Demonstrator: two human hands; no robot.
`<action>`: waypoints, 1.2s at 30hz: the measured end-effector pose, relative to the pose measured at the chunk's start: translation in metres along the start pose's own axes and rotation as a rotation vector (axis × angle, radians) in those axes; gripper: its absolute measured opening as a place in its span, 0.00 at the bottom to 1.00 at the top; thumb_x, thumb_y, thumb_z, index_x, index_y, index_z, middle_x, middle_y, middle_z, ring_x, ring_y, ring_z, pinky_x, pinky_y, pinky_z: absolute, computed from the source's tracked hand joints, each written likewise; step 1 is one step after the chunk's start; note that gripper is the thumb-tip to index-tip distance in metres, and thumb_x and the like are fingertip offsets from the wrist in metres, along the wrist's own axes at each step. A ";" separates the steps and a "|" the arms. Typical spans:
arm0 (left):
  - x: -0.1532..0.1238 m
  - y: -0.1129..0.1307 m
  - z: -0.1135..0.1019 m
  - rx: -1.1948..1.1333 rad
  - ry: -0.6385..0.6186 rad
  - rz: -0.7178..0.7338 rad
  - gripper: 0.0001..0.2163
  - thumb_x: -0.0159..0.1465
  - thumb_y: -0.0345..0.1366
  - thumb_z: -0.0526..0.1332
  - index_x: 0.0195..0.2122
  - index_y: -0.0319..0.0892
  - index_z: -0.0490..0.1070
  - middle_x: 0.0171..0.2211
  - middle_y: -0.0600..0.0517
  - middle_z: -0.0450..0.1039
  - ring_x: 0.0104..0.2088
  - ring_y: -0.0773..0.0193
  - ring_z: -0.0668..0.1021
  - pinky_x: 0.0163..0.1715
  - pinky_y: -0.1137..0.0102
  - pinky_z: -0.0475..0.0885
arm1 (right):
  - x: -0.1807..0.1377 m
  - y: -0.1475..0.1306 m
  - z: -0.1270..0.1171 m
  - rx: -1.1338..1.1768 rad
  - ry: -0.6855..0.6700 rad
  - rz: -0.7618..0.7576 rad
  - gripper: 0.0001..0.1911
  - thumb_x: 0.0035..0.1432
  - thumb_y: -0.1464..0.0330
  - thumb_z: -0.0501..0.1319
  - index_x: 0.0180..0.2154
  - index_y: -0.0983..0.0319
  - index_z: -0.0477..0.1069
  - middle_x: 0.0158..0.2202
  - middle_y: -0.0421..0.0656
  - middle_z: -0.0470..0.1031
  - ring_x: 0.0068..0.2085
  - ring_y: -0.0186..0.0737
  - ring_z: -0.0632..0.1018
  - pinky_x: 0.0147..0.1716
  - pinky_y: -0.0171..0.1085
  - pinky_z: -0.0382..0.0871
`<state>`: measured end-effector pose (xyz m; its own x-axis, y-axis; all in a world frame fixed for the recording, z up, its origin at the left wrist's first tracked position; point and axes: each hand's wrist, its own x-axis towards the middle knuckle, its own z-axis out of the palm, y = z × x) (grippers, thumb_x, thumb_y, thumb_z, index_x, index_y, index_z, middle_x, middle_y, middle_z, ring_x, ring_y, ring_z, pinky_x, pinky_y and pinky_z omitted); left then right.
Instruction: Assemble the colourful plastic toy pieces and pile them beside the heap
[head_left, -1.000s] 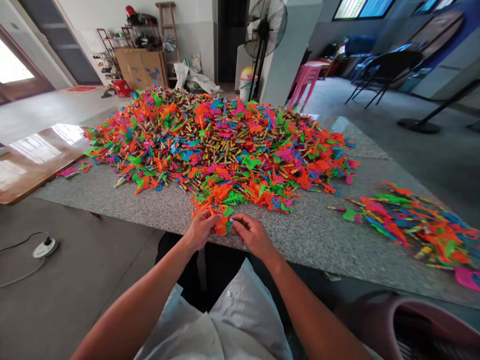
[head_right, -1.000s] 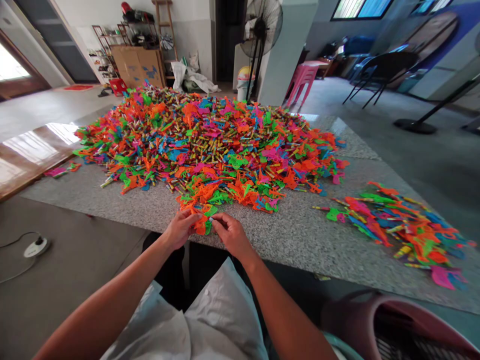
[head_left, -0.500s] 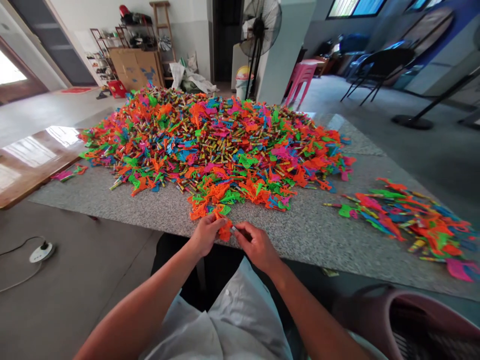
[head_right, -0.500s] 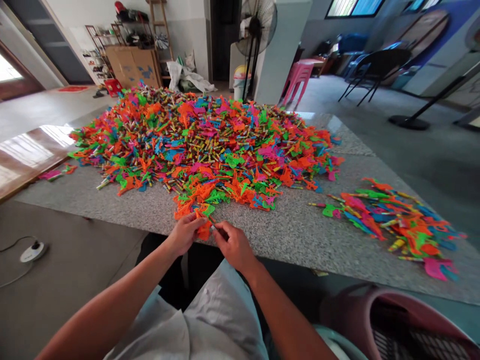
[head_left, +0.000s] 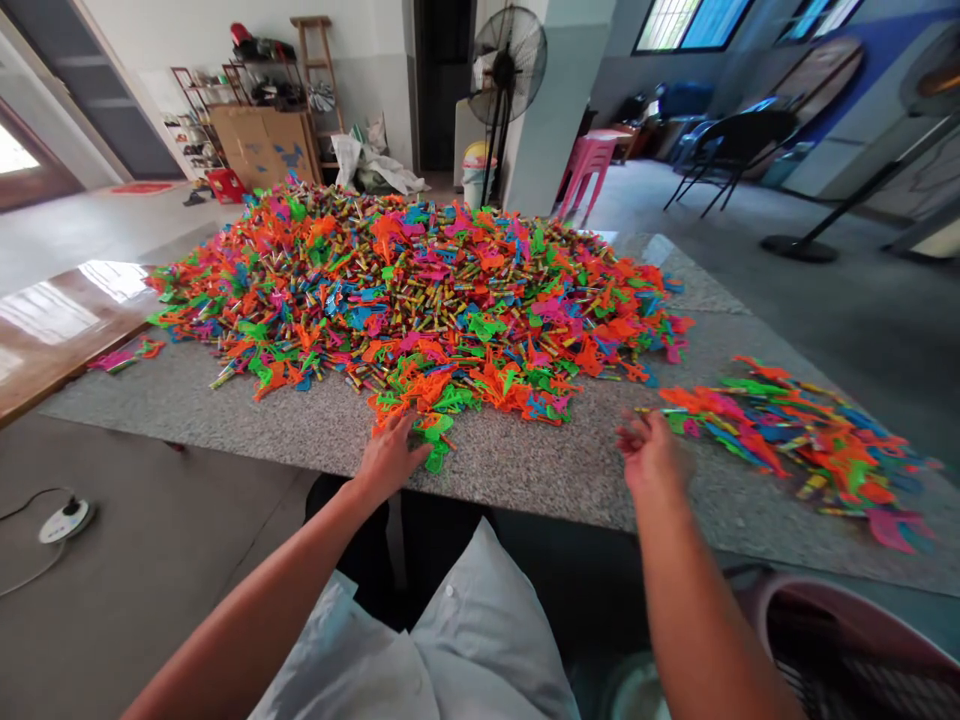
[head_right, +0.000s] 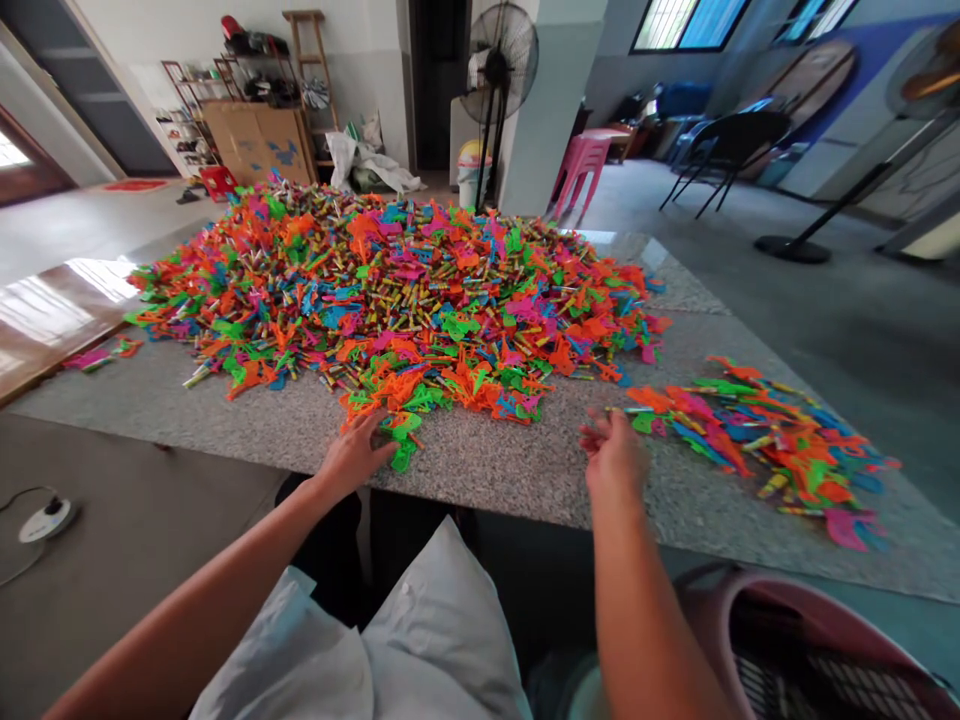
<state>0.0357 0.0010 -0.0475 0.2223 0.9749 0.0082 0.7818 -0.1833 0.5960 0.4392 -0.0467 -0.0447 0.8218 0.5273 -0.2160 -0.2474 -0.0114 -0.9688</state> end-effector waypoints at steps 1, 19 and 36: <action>0.000 0.003 0.002 0.044 0.007 0.001 0.28 0.64 0.46 0.68 0.66 0.51 0.70 0.62 0.42 0.72 0.52 0.47 0.79 0.49 0.59 0.72 | -0.007 0.002 0.006 -0.056 -0.066 -0.010 0.16 0.57 0.53 0.64 0.39 0.58 0.71 0.34 0.41 0.81 0.23 0.33 0.75 0.19 0.31 0.67; 0.026 0.006 0.004 0.028 0.155 -0.017 0.25 0.54 0.50 0.76 0.46 0.46 0.70 0.42 0.48 0.75 0.49 0.50 0.77 0.48 0.63 0.69 | -0.144 0.066 0.120 -0.951 -0.798 -0.616 0.04 0.68 0.67 0.59 0.41 0.60 0.71 0.42 0.48 0.79 0.42 0.45 0.80 0.42 0.39 0.71; 0.004 0.025 -0.001 -1.139 -0.259 -0.173 0.25 0.59 0.57 0.70 0.24 0.43 0.62 0.17 0.61 0.59 0.16 0.75 0.59 0.17 0.74 0.49 | -0.163 0.043 0.106 -0.204 -0.992 -0.055 0.16 0.62 0.55 0.65 0.44 0.59 0.77 0.25 0.37 0.72 0.23 0.34 0.70 0.22 0.34 0.62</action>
<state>0.0560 0.0006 -0.0319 0.3785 0.8970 -0.2283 -0.1285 0.2952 0.9468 0.2404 -0.0431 -0.0387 0.0089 0.9980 -0.0618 -0.0534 -0.0612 -0.9967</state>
